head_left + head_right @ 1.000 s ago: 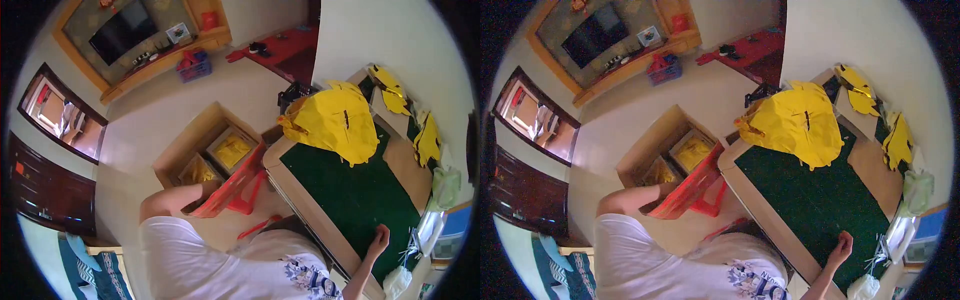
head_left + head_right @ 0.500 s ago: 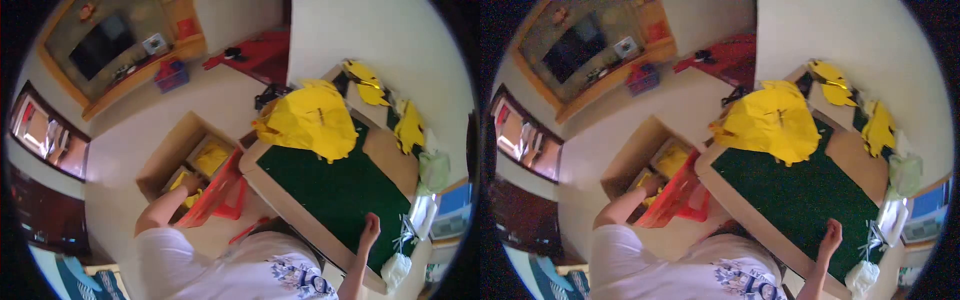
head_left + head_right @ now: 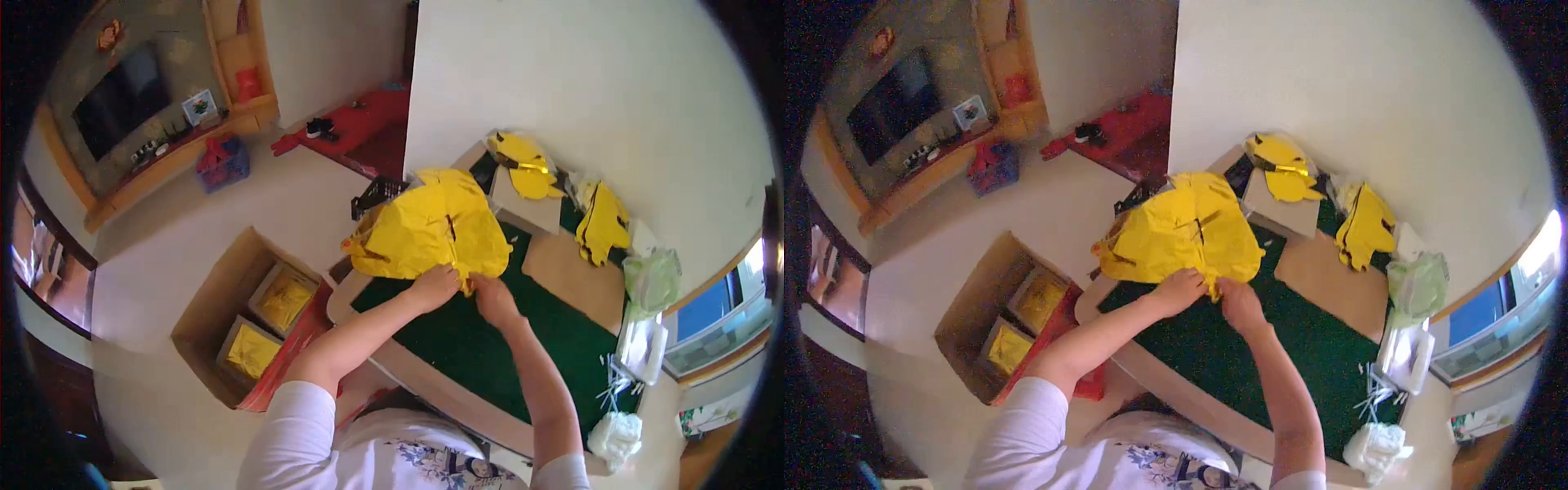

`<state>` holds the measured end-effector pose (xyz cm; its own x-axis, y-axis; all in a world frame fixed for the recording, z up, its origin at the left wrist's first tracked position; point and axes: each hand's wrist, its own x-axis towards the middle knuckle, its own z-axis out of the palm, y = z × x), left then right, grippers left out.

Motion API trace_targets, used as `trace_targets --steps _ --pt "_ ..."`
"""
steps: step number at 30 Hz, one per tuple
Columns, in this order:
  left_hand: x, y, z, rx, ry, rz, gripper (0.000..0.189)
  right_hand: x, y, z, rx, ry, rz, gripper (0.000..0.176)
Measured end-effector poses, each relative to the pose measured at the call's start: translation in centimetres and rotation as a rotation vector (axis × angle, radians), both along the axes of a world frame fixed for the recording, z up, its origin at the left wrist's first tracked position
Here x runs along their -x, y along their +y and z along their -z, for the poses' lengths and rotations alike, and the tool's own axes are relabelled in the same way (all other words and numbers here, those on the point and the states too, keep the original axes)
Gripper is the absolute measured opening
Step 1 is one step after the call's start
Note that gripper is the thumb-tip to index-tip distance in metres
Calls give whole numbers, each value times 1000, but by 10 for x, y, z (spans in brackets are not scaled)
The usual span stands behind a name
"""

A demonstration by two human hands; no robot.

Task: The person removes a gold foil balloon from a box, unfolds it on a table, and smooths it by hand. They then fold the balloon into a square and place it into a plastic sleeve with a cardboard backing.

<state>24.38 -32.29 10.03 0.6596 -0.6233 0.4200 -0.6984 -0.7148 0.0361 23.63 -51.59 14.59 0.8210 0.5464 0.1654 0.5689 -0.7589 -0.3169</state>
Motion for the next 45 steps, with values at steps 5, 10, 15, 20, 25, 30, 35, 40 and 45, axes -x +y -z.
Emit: trace_targets --steps 5,10,15,20,25,30,35,40,45 --pt "-28 -1 7 227 264 -93 13 -8 -15 32 -134 -50 -42 42" --pt "-43 16 -27 601 568 -88 21 -12 2 4 -244 169 110 33" --pt "-54 22 -34 623 565 -149 13 -39 12 19 -260 146 208 23" --pt "-41 13 -47 181 -242 -243 9 -46 24 16 -346 134 248 19" --pt "-29 22 -29 -14 -170 -195 16 -65 19 15 -644 333 171 22" --pt "-22 31 -24 -81 -59 -174 27 -81 15 -8 -980 522 329 12" --pt "-27 28 -35 89 -308 -274 37 -102 14 2 -833 458 224 8" --pt "-13 24 -56 294 -187 -227 30 -93 25 -22 -604 326 334 17" --pt "-18 24 -39 378 -80 -239 23 -89 31 -26 -653 276 292 23"
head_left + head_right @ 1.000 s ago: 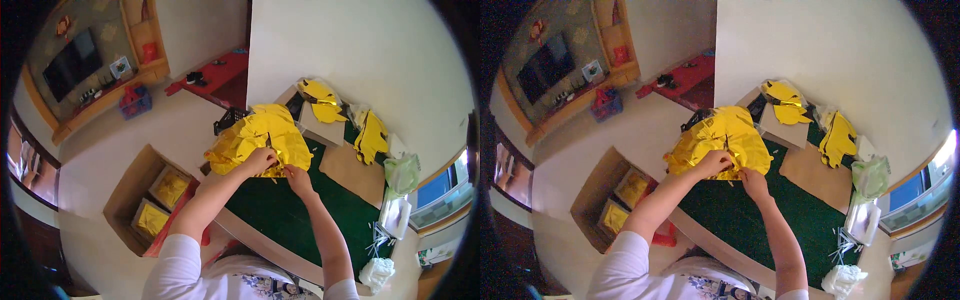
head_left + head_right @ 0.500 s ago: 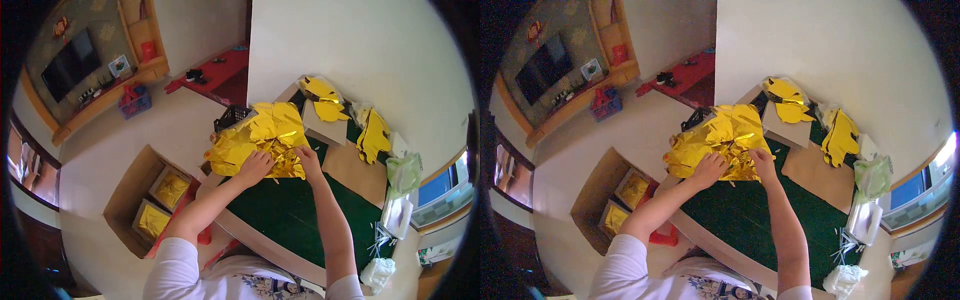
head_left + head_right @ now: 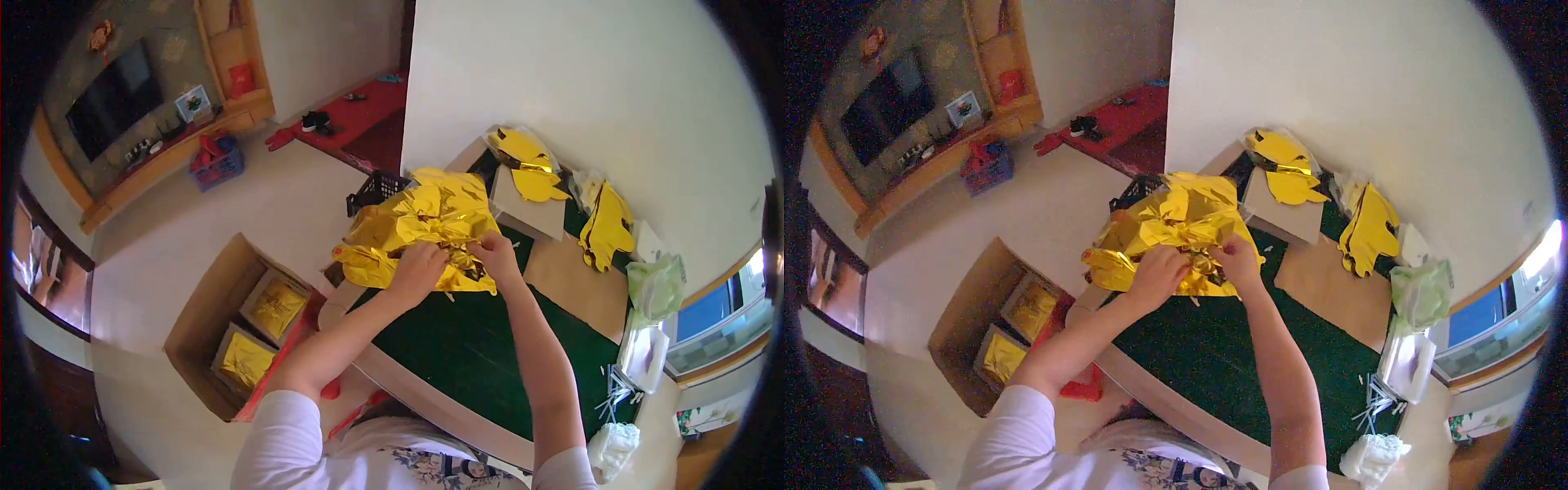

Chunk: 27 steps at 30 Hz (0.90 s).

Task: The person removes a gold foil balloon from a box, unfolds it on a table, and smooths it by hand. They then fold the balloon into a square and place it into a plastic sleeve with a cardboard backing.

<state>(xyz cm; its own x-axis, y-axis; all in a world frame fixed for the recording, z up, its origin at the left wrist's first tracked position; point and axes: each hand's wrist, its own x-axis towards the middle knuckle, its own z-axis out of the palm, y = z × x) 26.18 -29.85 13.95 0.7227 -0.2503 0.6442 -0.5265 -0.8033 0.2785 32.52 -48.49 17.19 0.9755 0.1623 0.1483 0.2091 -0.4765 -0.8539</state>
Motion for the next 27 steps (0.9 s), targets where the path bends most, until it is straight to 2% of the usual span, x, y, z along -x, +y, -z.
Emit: trace_targets --steps 3,6,9,12,13,16,17,19,20,21,24,25,26,27 --pt "2 6 -13 120 88 -26 18 6 -6 -6 75 17 -56 22" --pt "-2 10 14 -118 251 23 19 1 -8 -3 5 80 -38 21" --pt "8 10 15 -228 -25 150 24 5 -1 -23 -347 -58 -29 20" --pt "-2 -1 -2 177 426 272 24 -7 -2 -37 -83 -283 -30 13" --pt "-13 1 -7 227 425 297 26 -16 -5 -38 -45 -215 -93 15" --pt "-34 -5 -29 -70 414 77 33 -27 -7 -49 141 -325 -259 18" --pt "-35 -6 -38 -238 459 31 41 -27 -6 -56 180 -339 -239 17" --pt "-38 -5 -25 -272 478 28 47 -19 -3 -84 255 -376 -200 15" --pt "-41 -4 -11 -292 491 29 50 -14 -3 -103 218 -395 -132 14" --pt "-48 -4 11 -506 382 -29 57 -10 -4 -124 181 -409 -63 14" --pt "-39 -9 -3 -754 512 -123 54 -41 -30 -164 37 -331 80 14" --pt "-37 -8 -1 -652 517 -108 50 -37 -34 -187 -47 -550 44 16" --pt "-39 -9 6 -585 468 -101 51 -44 -45 -207 -128 -521 44 17" --pt "-44 -9 20 -517 416 -97 52 -51 -59 -227 -79 -616 111 17"
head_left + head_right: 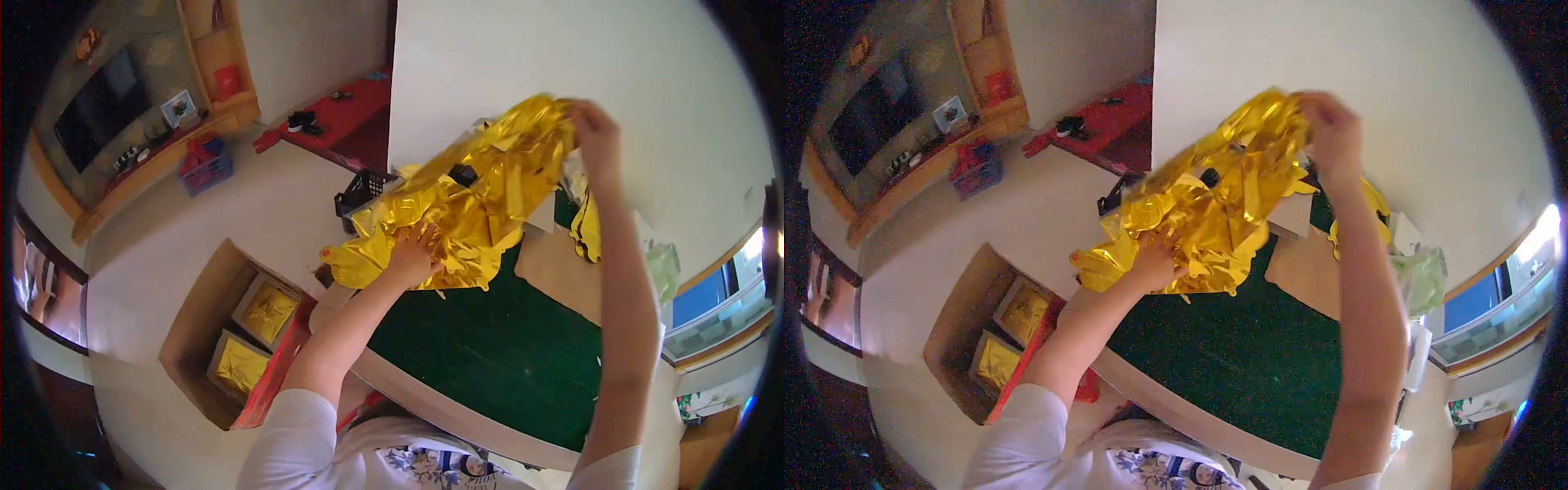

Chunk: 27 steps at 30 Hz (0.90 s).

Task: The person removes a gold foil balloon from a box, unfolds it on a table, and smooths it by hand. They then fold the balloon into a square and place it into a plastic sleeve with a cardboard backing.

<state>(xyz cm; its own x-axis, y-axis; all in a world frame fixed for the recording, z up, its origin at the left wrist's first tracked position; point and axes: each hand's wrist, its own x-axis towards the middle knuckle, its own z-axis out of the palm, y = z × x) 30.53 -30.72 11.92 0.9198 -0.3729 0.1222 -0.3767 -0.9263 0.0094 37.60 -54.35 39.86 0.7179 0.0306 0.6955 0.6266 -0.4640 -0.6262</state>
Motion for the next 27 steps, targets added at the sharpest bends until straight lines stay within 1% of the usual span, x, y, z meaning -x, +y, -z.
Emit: trace_targets --steps 1,2,3,5,7,9,10,11,13,14,15,17,18,19,20,21,22,23,24,25,26,27 --pt "-5 1 12 66 -58 2 52 -4 -16 -20 30 -92 81 18" --pt "-7 2 22 145 -216 31 56 -6 -33 -39 -23 -97 109 19" --pt "-8 1 18 99 -143 18 58 -5 -50 -58 -76 -102 136 20" --pt "-7 -1 6 7 0 -8 64 7 -80 -88 -192 -219 252 22" --pt "-4 -1 1 28 -40 4 68 8 -127 -117 -195 -251 529 23" --pt "-2 -2 -5 79 -50 -7 72 6 -191 -137 -217 -390 327 26" --pt "-2 -4 -9 118 -40 -21 74 21 -203 -142 -220 -411 298 26" --pt "-2 -5 -14 156 -29 -35 77 32 -212 -146 -227 -434 345 26" --pt "-5 -11 -37 146 85 -65 79 61 -222 -143 -79 -409 481 24" --pt "-6 -16 -45 142 140 -79 80 73 -221 -131 0 -390 546 21" --pt "-7 -19 -45 120 111 -74 79 86 -209 -111 78 -371 610 18" --pt "-12 -27 -40 79 49 -65 78 109 -205 -57 399 -428 582 19" --pt "-16 -29 -35 94 103 -95 77 120 -210 -30 471 -296 474 26" --pt "-21 -30 -29 110 154 -119 76 138 -192 -7 487 -152 483 33" --pt "-20 -30 -26 97 119 -124 75 143 -194 23 569 -255 425 25" --pt "-19 -31 -24 84 84 -129 74 151 -203 59 626 -216 494 26" --pt "-8 -28 -25 49 -42 -125 73 166 -201 84 554 -58 407 29" --pt "0 -24 -27 13 -171 -125 71 175 -204 113 533 -16 329 30" --pt "5 -20 -31 43 -112 -173 71 192 -196 136 597 8 366 29" --pt "9 -18 -35 74 -52 -223 70 202 -200 162 586 122 317 26" --pt "12 -17 -36 105 11 -272 69 213 -204 200 502 200 291 25" --pt "15 -15 -32 74 9 -293 68 232 -202 217 645 175 285 24"
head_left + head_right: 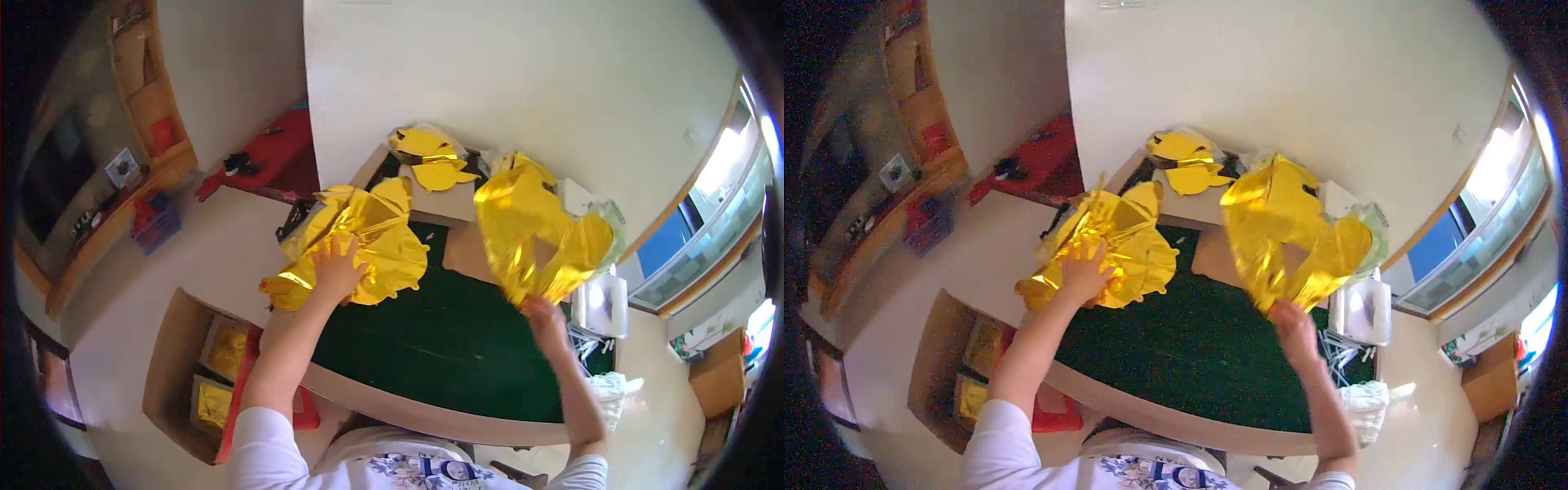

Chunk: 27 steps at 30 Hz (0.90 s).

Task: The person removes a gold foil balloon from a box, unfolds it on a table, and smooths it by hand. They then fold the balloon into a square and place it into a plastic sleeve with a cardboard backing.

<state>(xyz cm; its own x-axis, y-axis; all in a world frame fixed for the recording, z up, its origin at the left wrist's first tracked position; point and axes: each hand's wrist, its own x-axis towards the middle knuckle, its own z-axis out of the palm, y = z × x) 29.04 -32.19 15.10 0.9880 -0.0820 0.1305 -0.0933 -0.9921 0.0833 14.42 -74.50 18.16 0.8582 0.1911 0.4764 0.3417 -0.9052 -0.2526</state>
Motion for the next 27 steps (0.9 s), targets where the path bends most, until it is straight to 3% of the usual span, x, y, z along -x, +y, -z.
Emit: trace_targets --steps 4,12,20,23,24,27 --pt "7 -10 2 -103 113 -75 64 51 21 47 -92 165 -42 26" --pt "9 -13 -14 -174 160 -92 59 96 34 50 -185 281 -119 28" --pt "16 5 14 -179 -158 -73 58 106 25 35 -127 476 -308 41" --pt "22 6 5 -76 -56 -82 59 105 23 13 -444 612 -240 44" --pt "20 5 -1 -33 -8 -87 60 99 21 12 -491 542 -235 41" --pt "17 6 -14 -58 60 -52 59 76 29 34 -132 333 13 42"
